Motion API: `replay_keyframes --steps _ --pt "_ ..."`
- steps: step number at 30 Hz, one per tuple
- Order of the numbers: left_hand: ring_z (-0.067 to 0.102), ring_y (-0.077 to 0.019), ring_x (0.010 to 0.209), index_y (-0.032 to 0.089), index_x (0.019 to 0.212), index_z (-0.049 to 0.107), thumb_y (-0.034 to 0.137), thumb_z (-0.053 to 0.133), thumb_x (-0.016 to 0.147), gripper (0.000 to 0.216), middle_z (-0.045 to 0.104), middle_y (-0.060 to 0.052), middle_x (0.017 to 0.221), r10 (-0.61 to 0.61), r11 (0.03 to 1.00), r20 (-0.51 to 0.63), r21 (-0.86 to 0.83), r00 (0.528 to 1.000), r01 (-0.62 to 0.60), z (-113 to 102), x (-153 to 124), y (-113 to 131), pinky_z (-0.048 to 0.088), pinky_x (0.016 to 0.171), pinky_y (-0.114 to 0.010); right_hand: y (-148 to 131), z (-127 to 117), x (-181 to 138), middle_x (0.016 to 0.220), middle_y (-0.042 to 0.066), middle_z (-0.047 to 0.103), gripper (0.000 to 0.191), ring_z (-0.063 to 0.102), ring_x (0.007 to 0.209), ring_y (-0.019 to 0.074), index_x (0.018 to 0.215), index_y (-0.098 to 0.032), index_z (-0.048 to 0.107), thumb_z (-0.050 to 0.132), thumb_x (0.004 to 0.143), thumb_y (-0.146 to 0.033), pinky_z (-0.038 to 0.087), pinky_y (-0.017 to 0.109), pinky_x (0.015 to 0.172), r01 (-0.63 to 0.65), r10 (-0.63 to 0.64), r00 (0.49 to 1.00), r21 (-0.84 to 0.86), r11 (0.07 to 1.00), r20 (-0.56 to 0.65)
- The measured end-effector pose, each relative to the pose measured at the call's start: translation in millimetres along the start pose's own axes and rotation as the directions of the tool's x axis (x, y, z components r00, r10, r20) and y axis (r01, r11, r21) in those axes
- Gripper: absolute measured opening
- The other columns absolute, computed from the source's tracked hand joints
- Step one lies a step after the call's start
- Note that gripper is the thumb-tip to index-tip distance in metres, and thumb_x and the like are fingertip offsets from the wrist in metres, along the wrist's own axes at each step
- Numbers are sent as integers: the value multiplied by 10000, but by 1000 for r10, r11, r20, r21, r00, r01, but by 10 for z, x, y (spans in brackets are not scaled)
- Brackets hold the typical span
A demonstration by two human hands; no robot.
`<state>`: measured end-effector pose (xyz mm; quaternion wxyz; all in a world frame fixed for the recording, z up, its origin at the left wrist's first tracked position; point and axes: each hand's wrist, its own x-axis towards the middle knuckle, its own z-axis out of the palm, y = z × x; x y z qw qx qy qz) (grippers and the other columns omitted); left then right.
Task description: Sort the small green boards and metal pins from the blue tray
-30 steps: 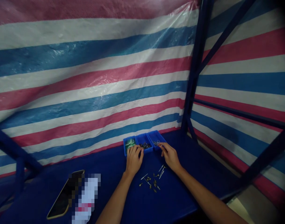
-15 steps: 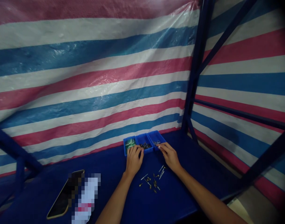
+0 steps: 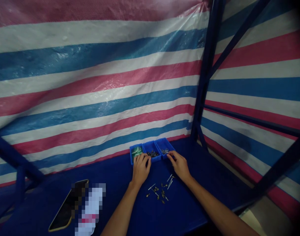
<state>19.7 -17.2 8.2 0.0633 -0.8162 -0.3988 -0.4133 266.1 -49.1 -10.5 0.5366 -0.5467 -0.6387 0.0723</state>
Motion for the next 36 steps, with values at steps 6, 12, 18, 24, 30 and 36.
replay_keyframes --steps 6,12,18,24,30,36 --pt "641 -235 1063 228 1090 694 240 517 1085 177 702 -70 1097 6 1000 -6 -2 1000 -6 14 -2 -11 452 950 -436 -53 -31 14 1085 89 763 356 743 803 241 1188 -240 722 438 1110 -440 583 344 713 25 -25 1000 9 1000 0" --pt "646 -239 1066 230 1095 688 252 509 1089 180 700 -70 1093 4 1000 -2 -5 1000 -4 2 -2 -5 459 960 -444 -49 -34 17 1131 101 750 353 746 888 254 1221 -235 720 420 1107 -384 589 380 807 14 -14 1000 -19 1000 3" --pt "642 -244 1078 232 1093 694 254 512 1086 183 699 -72 1094 4 1000 2 3 1000 -4 -3 -2 -5 459 973 -449 5 -18 16 1043 59 777 314 725 780 235 1271 -246 664 487 1066 -405 559 363 770 -62 62 998 -87 994 -7" --pt "637 -241 1079 231 1094 689 247 521 1084 169 697 -70 1099 -1 1000 8 5 1000 1 4 -7 -15 453 973 -446 28 -8 19 942 23 770 299 672 626 196 1268 -257 597 479 1054 -428 502 311 638 -116 116 993 -93 989 -1" --pt "641 -237 1086 228 1097 686 248 517 1086 170 699 -66 1099 -1 1000 9 2 1000 1 1 1 -10 448 967 -439 -9 -29 25 938 28 767 302 699 676 204 1248 -260 602 471 1054 -450 524 311 668 -145 147 989 -69 987 18" --pt "641 -241 1080 232 1096 696 255 515 1085 183 702 -71 1102 -5 1000 16 5 1000 5 -12 3 4 451 964 -439 -46 -43 21 955 34 755 331 703 705 215 1266 -264 591 457 1072 -495 523 306 647 -157 157 985 -8 988 71"
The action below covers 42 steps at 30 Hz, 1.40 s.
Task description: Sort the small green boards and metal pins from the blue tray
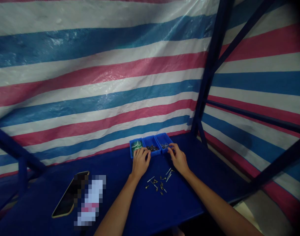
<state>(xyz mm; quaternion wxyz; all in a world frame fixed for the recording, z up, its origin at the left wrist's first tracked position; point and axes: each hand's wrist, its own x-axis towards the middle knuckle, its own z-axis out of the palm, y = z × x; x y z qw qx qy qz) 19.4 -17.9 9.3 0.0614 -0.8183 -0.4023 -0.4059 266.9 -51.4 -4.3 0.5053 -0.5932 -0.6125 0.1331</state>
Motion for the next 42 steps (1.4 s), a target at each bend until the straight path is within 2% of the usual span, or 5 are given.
replay_keyframes --steps 6,11,19,26,42 --pt "641 -248 1087 238 1106 710 262 522 1077 192 705 -77 1103 3 1000 -3 1 1000 -3 -7 8 9 458 963 -443 -148 24 -61 842 15 705 302 636 703 189 1000 -244 661 526 1057 -508 507 305 703 155 -162 979 67 986 124" --pt "637 -247 1095 239 1092 707 265 520 1082 189 705 -73 1117 -17 1000 14 8 1000 17 0 4 12 446 967 -438 -381 32 -171 781 -18 647 312 606 745 172 958 -236 691 728 957 -546 480 274 711 261 -304 836 156 953 457" --pt "630 -240 1092 233 1094 696 281 498 1096 204 701 -69 1108 -31 1000 33 0 999 31 11 -4 15 436 977 -434 -558 120 -317 997 4 693 202 643 983 213 1081 -281 717 723 993 -462 447 403 1024 406 -430 645 193 893 632" --pt "636 -243 1089 238 1102 708 272 508 1087 204 709 -70 1113 -38 999 32 10 999 38 22 2 20 435 981 -440 -555 144 -337 1001 2 670 78 617 983 210 1005 -259 643 637 1055 -318 421 426 1036 421 -416 614 168 891 671" --pt "639 -244 1097 240 1106 711 289 510 1088 208 713 -70 1110 -27 999 22 25 999 27 2 6 24 441 973 -431 -341 94 -143 1105 93 640 291 639 1052 249 1223 -257 657 389 1131 -327 513 375 952 303 -324 934 147 942 153"
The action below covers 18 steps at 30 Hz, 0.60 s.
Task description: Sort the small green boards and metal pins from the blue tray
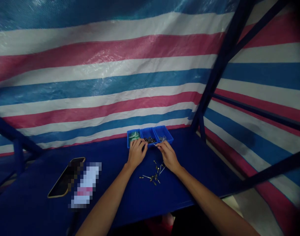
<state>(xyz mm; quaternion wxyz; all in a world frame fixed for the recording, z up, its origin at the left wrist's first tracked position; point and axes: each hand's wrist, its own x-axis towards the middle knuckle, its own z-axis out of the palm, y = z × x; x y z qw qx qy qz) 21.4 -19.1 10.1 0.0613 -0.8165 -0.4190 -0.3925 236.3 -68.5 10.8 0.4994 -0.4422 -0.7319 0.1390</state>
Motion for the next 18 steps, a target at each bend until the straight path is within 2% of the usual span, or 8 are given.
replay_keyframes --steps 6,12,18 --pt "645 -244 1070 242 1092 720 290 504 1087 221 715 -74 1108 5 1000 -1 1 1000 -5 6 3 -3 443 964 -430 77 -52 35 1086 78 658 230 645 1036 245 1124 -252 640 428 1117 -340 513 371 947 -54 54 989 3 999 -140" --pt "643 -244 1081 240 1097 703 281 504 1093 203 711 -67 1104 14 1000 -7 -4 1000 -14 7 1 -4 435 969 -427 140 -53 24 961 34 620 148 591 837 209 1001 -241 611 544 1067 -356 490 337 832 -110 103 980 -34 993 -171" --pt "642 -242 1089 237 1108 701 275 508 1090 197 708 -65 1109 20 1000 -10 -5 1000 -20 -2 1 1 433 971 -423 152 -62 23 911 21 577 160 549 788 198 963 -241 603 551 1059 -359 471 328 793 -102 93 976 -35 994 -195"
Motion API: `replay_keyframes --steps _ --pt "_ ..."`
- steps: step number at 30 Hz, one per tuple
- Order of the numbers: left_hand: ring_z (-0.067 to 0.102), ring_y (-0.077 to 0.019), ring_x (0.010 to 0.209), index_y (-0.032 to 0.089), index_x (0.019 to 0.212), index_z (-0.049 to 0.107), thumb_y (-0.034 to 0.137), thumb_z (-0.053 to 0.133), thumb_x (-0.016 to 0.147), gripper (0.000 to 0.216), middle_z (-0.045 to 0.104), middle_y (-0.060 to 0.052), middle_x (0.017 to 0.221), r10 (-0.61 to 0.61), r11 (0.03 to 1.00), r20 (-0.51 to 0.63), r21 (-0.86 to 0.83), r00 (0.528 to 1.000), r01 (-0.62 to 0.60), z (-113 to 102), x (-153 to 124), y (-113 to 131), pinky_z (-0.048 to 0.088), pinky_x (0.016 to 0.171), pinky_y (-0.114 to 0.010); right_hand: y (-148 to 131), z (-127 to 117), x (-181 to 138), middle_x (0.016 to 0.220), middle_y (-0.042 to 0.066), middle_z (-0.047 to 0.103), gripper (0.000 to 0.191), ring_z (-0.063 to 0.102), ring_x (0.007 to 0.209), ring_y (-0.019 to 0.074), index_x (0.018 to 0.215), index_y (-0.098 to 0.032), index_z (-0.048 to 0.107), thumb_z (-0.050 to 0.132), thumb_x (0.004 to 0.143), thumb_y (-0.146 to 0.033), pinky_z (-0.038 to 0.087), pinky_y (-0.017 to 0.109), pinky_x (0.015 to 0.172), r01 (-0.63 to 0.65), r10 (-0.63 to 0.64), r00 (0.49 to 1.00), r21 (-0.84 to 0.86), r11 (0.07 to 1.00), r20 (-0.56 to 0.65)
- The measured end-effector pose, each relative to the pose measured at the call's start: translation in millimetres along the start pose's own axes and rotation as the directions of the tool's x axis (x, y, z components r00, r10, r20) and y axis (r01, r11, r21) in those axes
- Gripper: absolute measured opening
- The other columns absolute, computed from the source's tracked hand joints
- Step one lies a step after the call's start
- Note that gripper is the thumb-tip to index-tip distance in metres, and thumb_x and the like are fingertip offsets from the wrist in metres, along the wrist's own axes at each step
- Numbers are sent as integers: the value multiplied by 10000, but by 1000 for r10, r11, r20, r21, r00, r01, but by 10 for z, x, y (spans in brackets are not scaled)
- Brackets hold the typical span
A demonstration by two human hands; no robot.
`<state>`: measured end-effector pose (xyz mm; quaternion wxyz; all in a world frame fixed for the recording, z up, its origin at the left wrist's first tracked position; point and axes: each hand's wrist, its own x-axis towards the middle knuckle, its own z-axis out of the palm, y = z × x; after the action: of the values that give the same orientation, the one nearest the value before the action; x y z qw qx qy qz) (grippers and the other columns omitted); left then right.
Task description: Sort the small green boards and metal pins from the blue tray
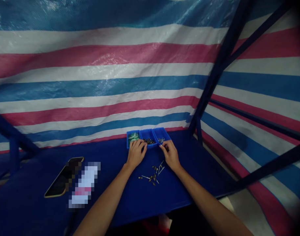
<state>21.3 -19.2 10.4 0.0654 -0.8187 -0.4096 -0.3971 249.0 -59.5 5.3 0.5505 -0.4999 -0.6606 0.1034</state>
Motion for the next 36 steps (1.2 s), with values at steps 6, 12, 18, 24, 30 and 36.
replay_keyframes --steps 6,12,18,24,30,36 --pt "638 -237 1075 236 1096 704 268 501 1092 205 709 -66 1117 -10 1000 0 0 1000 10 1 -8 9 430 967 -426 -51 5 -10 884 20 562 176 529 768 198 923 -243 592 573 1053 -361 460 329 769 33 -33 999 25 999 -1" --pt "643 -235 1090 236 1111 698 261 509 1090 192 710 -58 1113 -10 1000 -12 -12 1000 10 7 -12 6 434 972 -425 -74 15 -17 882 8 557 172 518 750 179 905 -236 593 609 1046 -333 447 313 747 62 -61 998 46 997 -33" --pt "649 -240 1084 242 1110 703 259 512 1086 194 711 -59 1108 -8 1000 -18 -11 1000 8 6 -10 2 448 969 -431 -27 18 -9 887 20 619 170 574 762 190 928 -234 646 611 1052 -345 482 320 756 57 -55 996 36 998 -65" --pt "646 -243 1085 233 1107 699 248 513 1085 187 713 -62 1108 -2 1000 -29 -8 1000 2 28 -16 -17 444 970 -440 19 23 -15 1059 82 747 257 708 1009 255 1111 -256 766 527 1095 -349 555 386 932 82 -80 997 90 993 -20" --pt "648 -239 1082 231 1118 697 259 502 1092 199 710 -66 1107 -4 1000 -32 -21 999 3 28 -13 -17 440 973 -437 38 25 -29 1143 88 747 309 704 835 216 1215 -263 761 495 1101 -372 591 344 759 23 -24 1000 134 991 12" --pt "647 -240 1079 232 1119 692 255 510 1089 186 709 -61 1110 -4 1000 -20 -14 1000 3 21 -12 -19 435 970 -437 19 19 -22 1042 86 749 290 684 787 217 1118 -231 754 546 1073 -429 569 349 757 -5 7 999 51 999 -50"
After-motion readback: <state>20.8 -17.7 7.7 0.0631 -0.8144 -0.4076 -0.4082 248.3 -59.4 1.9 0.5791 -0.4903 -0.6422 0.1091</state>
